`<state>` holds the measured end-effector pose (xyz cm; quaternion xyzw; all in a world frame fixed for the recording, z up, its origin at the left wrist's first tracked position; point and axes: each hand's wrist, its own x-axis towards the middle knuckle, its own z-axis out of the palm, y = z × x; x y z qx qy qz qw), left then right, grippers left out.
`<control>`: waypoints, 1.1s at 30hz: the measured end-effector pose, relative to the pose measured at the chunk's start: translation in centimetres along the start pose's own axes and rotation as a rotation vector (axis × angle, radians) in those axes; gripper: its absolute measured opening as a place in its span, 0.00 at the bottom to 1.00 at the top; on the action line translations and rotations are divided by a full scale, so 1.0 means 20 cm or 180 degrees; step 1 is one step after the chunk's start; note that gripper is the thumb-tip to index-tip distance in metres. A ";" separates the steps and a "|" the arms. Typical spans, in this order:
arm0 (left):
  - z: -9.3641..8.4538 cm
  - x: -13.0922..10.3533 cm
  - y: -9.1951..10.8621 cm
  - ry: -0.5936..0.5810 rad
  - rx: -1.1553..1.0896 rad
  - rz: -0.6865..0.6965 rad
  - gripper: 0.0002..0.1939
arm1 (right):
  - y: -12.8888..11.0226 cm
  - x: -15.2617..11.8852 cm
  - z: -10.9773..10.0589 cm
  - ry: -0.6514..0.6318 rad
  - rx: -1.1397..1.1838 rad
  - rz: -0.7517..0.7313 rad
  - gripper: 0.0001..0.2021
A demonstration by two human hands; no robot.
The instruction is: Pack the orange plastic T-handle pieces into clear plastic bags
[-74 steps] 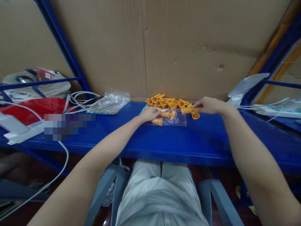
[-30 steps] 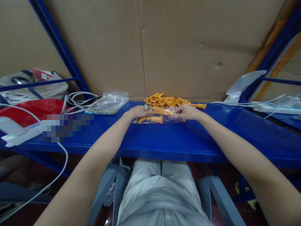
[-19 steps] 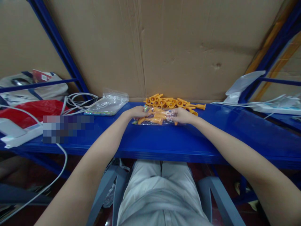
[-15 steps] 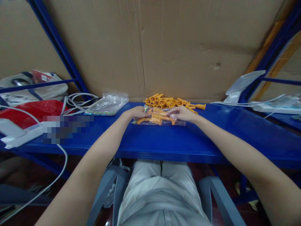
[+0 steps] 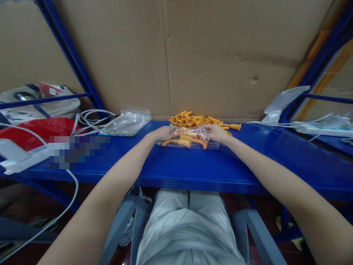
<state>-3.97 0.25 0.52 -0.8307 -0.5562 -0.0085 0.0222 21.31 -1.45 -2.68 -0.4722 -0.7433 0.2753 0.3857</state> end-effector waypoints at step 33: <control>-0.01 -0.01 0.09 0.0565 -0.0816 -0.0085 0.13 | 0.01 0.02 0.05 -0.0118 -0.0289 -0.0357 0.13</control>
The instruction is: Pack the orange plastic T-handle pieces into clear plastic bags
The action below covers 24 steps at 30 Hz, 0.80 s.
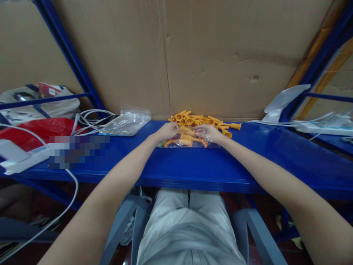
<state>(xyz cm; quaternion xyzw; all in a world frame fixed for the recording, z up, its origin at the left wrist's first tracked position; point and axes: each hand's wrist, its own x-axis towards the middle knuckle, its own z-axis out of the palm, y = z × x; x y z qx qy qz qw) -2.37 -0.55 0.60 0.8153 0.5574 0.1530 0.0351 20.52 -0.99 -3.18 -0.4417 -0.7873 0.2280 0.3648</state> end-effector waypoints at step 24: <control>0.03 0.03 -0.04 0.0028 0.0262 -0.0636 0.22 | -0.20 -0.13 -0.15 -0.0984 -0.0159 0.0612 0.15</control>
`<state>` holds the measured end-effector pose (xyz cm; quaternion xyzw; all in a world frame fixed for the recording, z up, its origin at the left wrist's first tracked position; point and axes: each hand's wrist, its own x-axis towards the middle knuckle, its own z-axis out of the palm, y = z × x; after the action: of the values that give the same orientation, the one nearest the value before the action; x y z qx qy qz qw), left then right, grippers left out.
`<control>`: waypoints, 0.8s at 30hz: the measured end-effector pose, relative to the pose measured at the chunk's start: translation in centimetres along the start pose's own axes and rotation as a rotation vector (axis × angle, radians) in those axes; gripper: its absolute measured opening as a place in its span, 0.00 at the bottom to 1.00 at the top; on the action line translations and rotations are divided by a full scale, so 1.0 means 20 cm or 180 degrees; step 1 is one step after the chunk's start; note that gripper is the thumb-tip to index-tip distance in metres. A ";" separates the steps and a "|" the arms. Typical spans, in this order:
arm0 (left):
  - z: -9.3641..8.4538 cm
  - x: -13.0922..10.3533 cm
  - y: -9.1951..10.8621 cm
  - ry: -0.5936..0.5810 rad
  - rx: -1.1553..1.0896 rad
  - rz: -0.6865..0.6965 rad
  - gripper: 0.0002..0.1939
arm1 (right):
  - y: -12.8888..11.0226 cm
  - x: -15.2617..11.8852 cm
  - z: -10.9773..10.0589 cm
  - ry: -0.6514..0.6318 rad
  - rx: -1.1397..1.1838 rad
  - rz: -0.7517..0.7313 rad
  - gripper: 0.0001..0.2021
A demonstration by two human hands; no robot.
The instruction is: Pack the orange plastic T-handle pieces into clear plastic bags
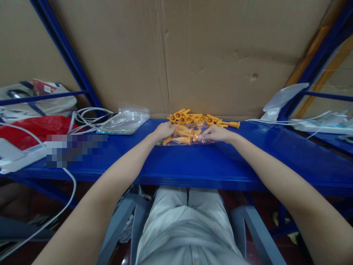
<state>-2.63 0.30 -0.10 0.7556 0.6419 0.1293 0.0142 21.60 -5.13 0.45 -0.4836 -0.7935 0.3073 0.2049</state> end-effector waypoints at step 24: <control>0.01 -0.02 0.02 0.0308 -0.0606 0.0890 0.11 | 0.17 0.13 0.07 0.0549 -0.0416 -0.0617 0.21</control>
<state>-2.21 -0.13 -0.26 0.8257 0.5154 0.2264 0.0367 21.76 -2.04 -2.83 -0.4416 -0.8343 0.1910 0.2691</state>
